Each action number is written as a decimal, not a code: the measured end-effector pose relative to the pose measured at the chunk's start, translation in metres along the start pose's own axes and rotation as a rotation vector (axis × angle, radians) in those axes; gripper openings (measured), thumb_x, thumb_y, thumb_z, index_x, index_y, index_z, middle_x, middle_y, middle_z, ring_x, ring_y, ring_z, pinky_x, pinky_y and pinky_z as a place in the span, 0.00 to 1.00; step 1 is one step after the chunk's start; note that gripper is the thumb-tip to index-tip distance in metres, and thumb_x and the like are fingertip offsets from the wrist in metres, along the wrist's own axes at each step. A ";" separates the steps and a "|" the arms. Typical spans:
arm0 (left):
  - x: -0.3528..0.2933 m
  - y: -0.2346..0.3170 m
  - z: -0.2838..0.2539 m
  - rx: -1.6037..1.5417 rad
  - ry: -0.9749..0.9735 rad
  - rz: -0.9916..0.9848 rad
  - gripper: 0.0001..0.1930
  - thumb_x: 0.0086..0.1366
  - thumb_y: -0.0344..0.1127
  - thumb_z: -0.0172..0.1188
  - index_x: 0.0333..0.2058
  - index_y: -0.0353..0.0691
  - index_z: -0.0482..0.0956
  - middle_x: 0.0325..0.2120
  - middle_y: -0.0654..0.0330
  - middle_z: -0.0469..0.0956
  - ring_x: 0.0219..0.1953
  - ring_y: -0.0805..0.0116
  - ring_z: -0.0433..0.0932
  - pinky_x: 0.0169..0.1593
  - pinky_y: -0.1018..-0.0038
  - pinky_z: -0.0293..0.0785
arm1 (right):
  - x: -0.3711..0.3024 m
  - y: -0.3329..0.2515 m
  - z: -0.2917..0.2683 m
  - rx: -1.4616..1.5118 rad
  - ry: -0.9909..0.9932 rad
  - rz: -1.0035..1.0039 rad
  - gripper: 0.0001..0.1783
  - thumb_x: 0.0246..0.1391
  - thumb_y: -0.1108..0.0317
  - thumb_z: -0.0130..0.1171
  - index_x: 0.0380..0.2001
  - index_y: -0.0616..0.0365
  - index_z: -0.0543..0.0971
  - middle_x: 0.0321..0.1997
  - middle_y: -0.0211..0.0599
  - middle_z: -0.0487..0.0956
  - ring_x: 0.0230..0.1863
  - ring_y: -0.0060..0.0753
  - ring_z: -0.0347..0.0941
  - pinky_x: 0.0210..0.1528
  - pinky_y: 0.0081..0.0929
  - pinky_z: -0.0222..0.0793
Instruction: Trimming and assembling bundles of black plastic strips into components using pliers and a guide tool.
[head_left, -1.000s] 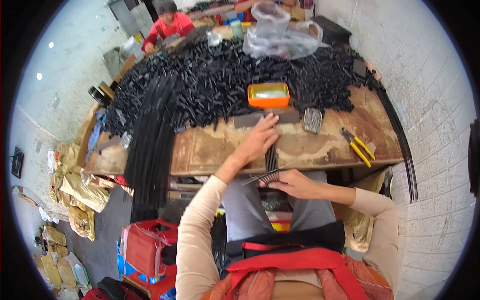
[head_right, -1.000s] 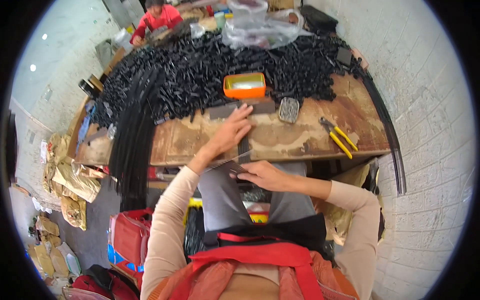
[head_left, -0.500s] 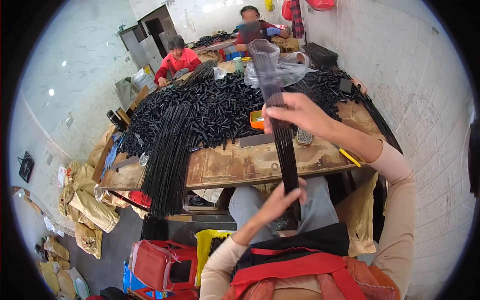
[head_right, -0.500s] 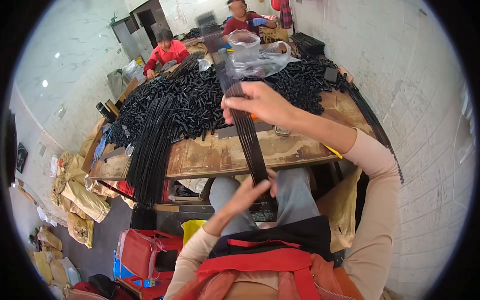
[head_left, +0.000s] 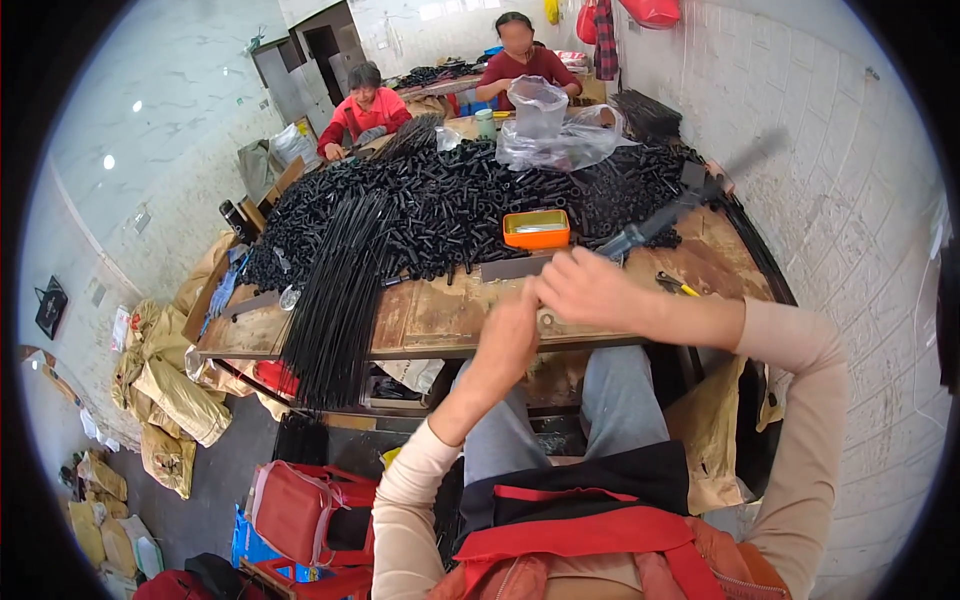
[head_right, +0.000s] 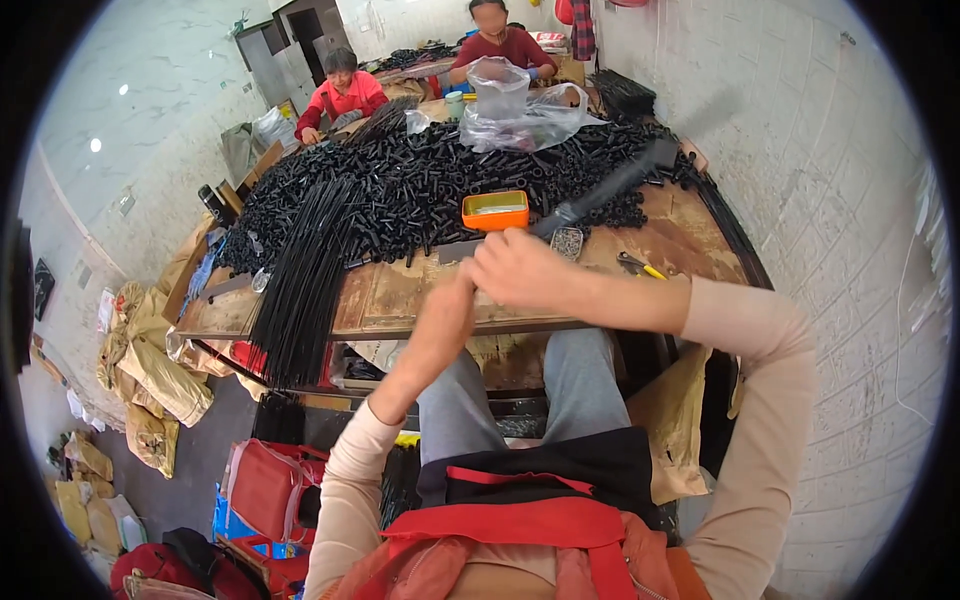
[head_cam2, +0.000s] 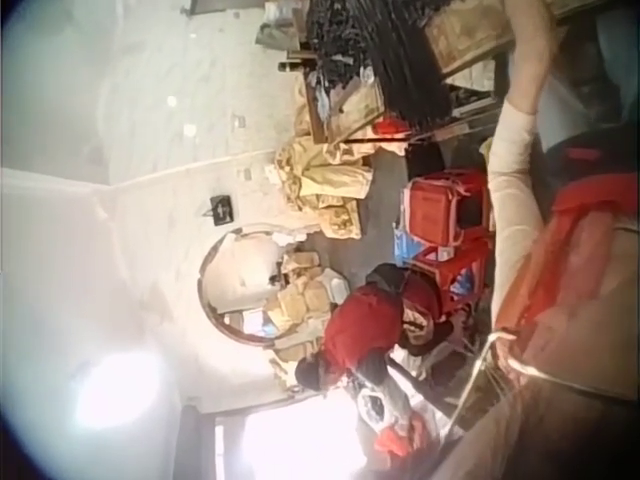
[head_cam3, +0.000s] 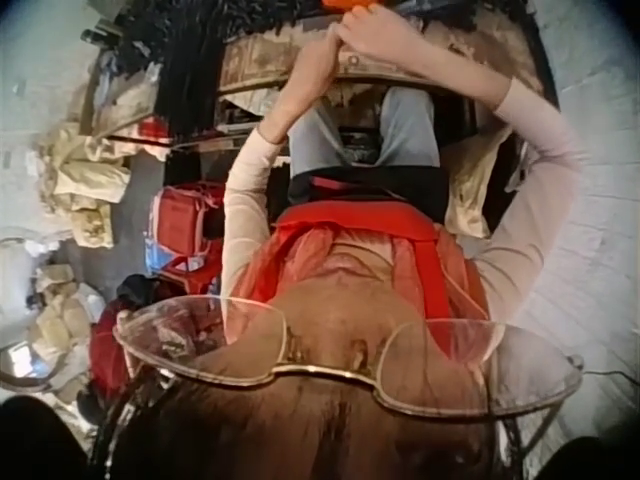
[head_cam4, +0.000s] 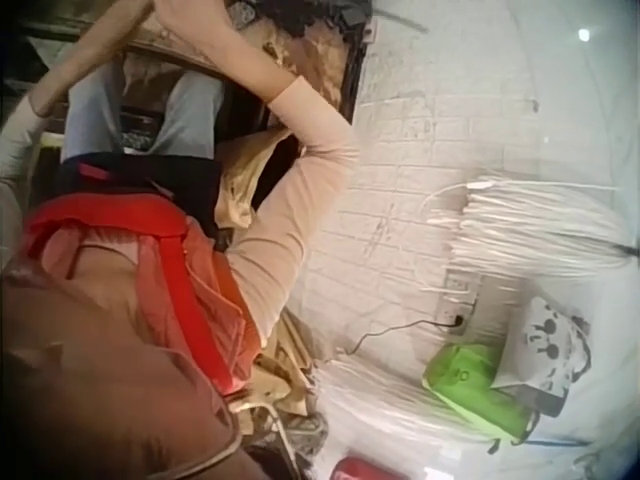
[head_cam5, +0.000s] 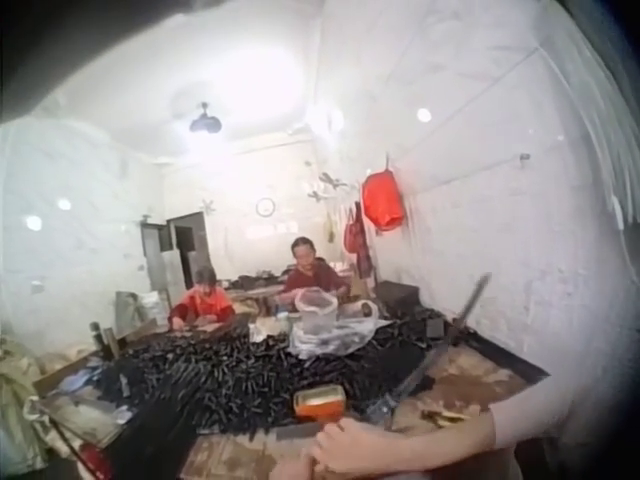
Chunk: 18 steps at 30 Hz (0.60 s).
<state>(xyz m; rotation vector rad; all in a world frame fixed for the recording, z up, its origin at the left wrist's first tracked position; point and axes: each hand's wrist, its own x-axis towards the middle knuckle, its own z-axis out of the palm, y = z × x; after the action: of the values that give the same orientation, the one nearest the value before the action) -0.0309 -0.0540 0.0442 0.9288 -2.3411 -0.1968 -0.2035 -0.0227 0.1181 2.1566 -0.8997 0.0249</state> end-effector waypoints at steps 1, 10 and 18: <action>0.005 0.002 -0.004 0.171 0.194 0.057 0.24 0.59 0.22 0.50 0.56 0.35 0.64 0.43 0.46 0.73 0.47 0.48 0.73 0.50 0.56 0.69 | 0.004 0.004 0.009 0.290 -0.158 0.111 0.10 0.48 0.66 0.54 0.32 0.59 0.76 0.35 0.41 0.81 0.39 0.43 0.80 0.41 0.41 0.75; 0.015 0.006 0.004 -0.145 0.239 0.174 0.38 0.53 0.29 0.67 0.63 0.37 0.60 0.57 0.46 0.66 0.62 0.44 0.60 0.64 0.59 0.56 | 0.015 0.018 0.029 1.919 0.361 0.896 0.19 0.66 0.55 0.46 0.26 0.57 0.66 0.16 0.27 0.62 0.14 0.20 0.57 0.17 0.20 0.54; -0.064 -0.043 0.144 -0.977 -0.436 -0.218 0.21 0.63 0.30 0.61 0.54 0.35 0.70 0.34 0.56 0.78 0.37 0.72 0.75 0.42 0.72 0.73 | -0.031 -0.114 0.106 2.009 0.684 1.172 0.24 0.69 0.49 0.41 0.25 0.56 0.67 0.16 0.21 0.60 0.16 0.12 0.54 0.17 0.14 0.48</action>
<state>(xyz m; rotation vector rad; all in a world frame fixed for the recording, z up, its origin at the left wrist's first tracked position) -0.0543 -0.0549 -0.1175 0.6458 -2.0537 -1.5885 -0.1846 -0.0251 -0.0389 1.9639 -1.7793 3.0438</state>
